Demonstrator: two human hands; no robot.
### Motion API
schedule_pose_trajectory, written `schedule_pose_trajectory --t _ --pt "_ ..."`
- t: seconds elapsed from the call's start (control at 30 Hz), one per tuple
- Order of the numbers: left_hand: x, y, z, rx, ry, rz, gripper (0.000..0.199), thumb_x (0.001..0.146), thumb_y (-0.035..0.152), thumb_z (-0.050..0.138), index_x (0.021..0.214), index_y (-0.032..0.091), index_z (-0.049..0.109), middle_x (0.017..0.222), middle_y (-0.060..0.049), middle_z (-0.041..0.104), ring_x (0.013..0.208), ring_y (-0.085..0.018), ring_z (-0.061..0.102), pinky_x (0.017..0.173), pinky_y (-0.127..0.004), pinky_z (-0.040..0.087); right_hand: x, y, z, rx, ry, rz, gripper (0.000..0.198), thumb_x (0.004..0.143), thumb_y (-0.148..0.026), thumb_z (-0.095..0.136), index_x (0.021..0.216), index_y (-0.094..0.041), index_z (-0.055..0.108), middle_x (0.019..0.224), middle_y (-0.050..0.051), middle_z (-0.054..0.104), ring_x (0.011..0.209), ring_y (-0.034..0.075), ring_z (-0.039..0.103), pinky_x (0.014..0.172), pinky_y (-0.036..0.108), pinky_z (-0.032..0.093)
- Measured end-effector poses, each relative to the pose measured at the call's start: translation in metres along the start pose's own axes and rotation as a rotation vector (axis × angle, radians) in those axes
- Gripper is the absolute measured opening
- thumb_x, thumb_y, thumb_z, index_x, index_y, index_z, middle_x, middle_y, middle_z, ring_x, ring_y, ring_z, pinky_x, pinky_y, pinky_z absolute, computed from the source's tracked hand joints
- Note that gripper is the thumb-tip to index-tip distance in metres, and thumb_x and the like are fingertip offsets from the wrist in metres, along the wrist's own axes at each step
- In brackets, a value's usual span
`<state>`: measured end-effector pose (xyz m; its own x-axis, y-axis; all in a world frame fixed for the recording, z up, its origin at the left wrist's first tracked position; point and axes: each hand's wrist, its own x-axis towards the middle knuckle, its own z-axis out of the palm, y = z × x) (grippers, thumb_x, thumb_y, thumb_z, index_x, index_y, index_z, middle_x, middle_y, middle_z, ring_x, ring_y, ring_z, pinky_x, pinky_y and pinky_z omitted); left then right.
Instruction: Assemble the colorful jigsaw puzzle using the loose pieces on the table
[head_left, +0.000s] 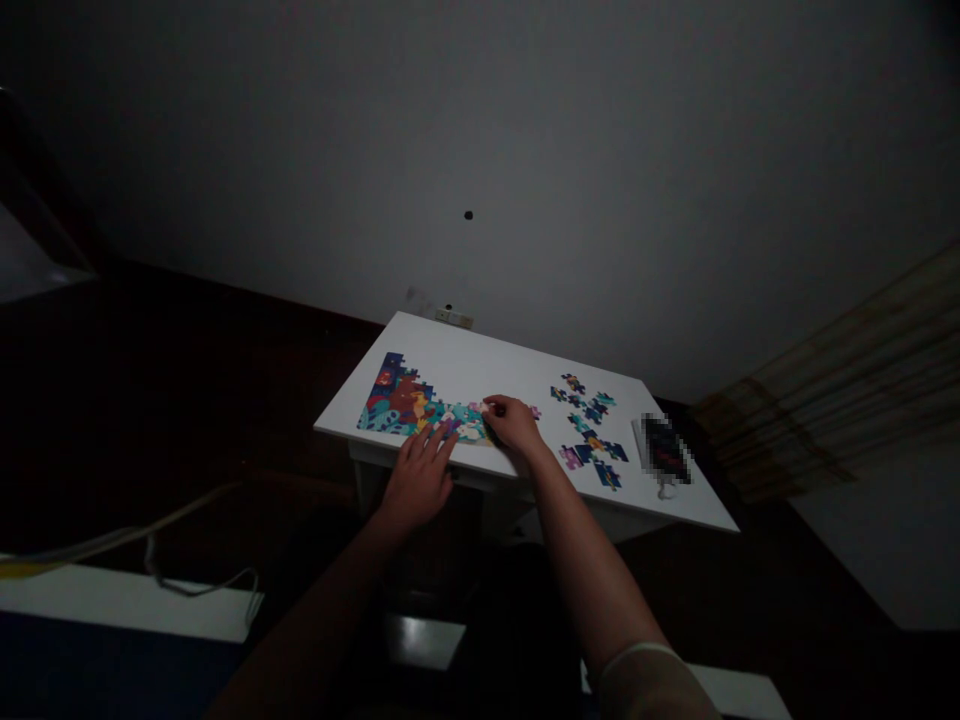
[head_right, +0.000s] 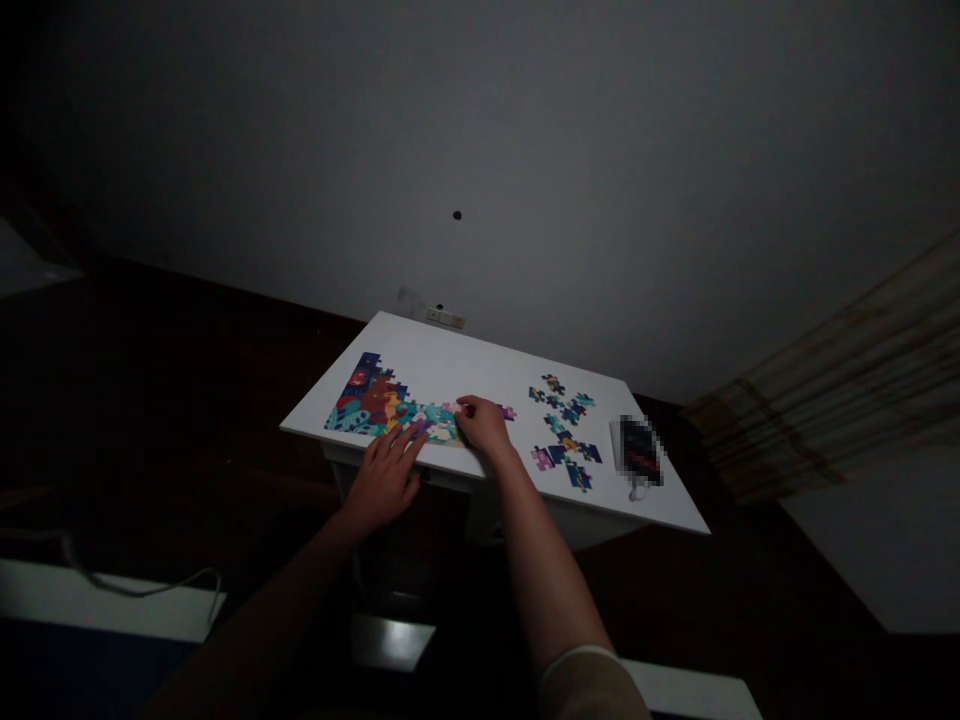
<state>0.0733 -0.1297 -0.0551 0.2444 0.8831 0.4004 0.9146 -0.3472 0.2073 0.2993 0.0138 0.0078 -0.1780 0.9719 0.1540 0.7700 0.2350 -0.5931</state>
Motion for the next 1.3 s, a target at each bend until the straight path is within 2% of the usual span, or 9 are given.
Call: schedule_pose_trajectory --t 0.17,0.3,0.57,0.7,0.83,1.07,1.2,1.3 --pt "0.0 0.001 -0.001 0.001 0.012 -0.003 0.076 0.102 0.03 0.067 0.176 0.023 0.053 0.184 -0.012 0.05 0.171 -0.036 0.042 0.14 -0.056 0.034 0.004 0.004 0.005 0.048 -0.032 -0.095 0.025 0.1 -0.025 0.074 0.116 -0.029 0.093 0.124 0.01 0.089 0.116 0.032 0.085 0.112 0.049 0.062" --pt "0.0 0.001 -0.001 0.002 0.012 -0.005 0.076 0.102 0.03 0.067 0.176 0.025 0.053 0.184 -0.011 0.05 0.172 -0.035 0.042 0.14 -0.056 0.034 0.004 0.004 0.002 0.063 -0.061 -0.097 0.025 0.098 -0.026 0.077 0.117 -0.031 0.093 0.124 0.007 0.09 0.124 0.033 0.082 0.118 0.05 0.058" --pt "0.001 0.002 -0.002 0.004 -0.016 -0.015 0.076 0.102 0.03 0.067 0.177 0.024 0.052 0.184 -0.013 0.05 0.172 -0.037 0.042 0.139 -0.059 0.036 -0.002 -0.002 -0.005 -0.104 -0.104 -0.185 0.026 0.099 -0.02 0.075 0.112 -0.031 0.095 0.112 0.005 0.091 0.108 0.033 0.084 0.106 0.044 0.059" --pt "0.001 0.002 -0.003 0.001 -0.01 -0.005 0.075 0.103 0.031 0.067 0.176 0.022 0.053 0.184 -0.013 0.049 0.171 -0.037 0.043 0.14 -0.058 0.036 -0.005 -0.007 -0.003 -0.174 -0.035 -0.24 0.03 0.102 -0.019 0.07 0.116 -0.029 0.095 0.118 0.009 0.09 0.115 0.032 0.078 0.11 0.043 0.054" --pt "0.0 0.002 -0.004 0.006 -0.007 -0.005 0.074 0.103 0.031 0.067 0.176 0.023 0.054 0.185 -0.012 0.049 0.171 -0.037 0.043 0.14 -0.057 0.035 -0.016 -0.009 -0.004 -0.193 0.046 -0.216 0.042 0.1 -0.008 0.058 0.118 -0.024 0.093 0.123 0.01 0.087 0.119 0.03 0.074 0.11 0.039 0.05" --pt "0.001 0.002 0.0 -0.008 -0.014 -0.011 0.082 0.101 0.031 0.07 0.18 0.027 0.049 0.185 -0.012 0.049 0.171 -0.04 0.043 0.139 -0.059 0.035 -0.049 0.007 0.003 -0.163 0.141 -0.176 0.051 0.094 -0.002 0.053 0.125 -0.021 0.089 0.126 0.012 0.085 0.119 0.032 0.07 0.112 0.043 0.049" --pt "0.001 0.001 0.002 -0.013 -0.005 -0.014 0.084 0.101 0.031 0.07 0.182 0.028 0.046 0.184 -0.012 0.05 0.17 -0.041 0.044 0.139 -0.061 0.034 -0.058 0.013 0.009 -0.143 0.215 -0.17 0.047 0.097 -0.006 0.052 0.127 -0.018 0.086 0.126 0.014 0.083 0.118 0.033 0.067 0.11 0.045 0.05" --pt "0.001 0.0 0.003 -0.006 -0.01 -0.015 0.079 0.102 0.032 0.069 0.179 0.027 0.05 0.184 -0.012 0.05 0.171 -0.04 0.044 0.139 -0.059 0.034 -0.06 0.014 0.011 -0.121 0.256 -0.194 0.041 0.102 -0.01 0.052 0.126 -0.018 0.085 0.125 0.015 0.082 0.119 0.033 0.066 0.111 0.046 0.05"
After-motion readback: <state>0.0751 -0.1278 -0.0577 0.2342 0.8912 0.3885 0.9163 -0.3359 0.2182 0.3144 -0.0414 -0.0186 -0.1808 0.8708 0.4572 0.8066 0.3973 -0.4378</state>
